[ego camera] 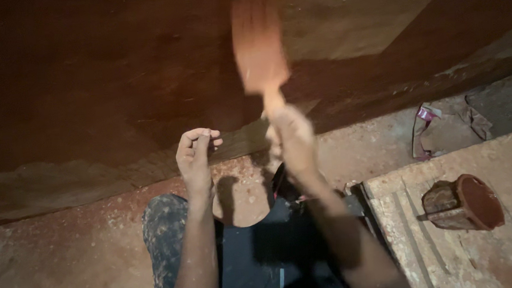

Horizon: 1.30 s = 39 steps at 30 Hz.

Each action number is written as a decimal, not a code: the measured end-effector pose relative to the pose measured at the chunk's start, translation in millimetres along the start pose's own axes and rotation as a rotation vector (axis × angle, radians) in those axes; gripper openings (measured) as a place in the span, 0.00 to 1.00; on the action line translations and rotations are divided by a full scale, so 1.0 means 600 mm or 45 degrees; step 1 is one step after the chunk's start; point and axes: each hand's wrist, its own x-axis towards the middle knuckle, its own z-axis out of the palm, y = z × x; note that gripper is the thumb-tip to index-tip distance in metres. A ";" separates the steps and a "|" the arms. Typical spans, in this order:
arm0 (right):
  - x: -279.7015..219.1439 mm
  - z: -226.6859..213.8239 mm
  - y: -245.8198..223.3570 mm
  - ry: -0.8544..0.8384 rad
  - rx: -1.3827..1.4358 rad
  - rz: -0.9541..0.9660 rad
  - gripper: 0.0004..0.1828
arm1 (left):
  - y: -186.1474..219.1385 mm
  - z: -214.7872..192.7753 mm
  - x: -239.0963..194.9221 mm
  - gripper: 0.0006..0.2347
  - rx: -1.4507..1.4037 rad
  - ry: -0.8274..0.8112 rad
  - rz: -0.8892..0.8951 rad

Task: The person paints a wall with brown paint using a brush. They repeatedly dip the brush into a container and apply paint to the wall surface.

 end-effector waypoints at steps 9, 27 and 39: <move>-0.017 -0.086 0.282 0.220 -0.138 0.649 0.14 | 0.000 0.001 -0.001 0.03 -0.006 0.015 -0.033; -0.050 -0.006 -0.194 -0.121 0.114 -0.386 0.15 | -0.024 0.010 -0.005 0.03 0.104 -0.013 -0.087; -0.038 -0.088 0.263 0.078 -0.295 0.619 0.14 | -0.012 0.007 0.000 0.03 0.047 -0.042 -0.063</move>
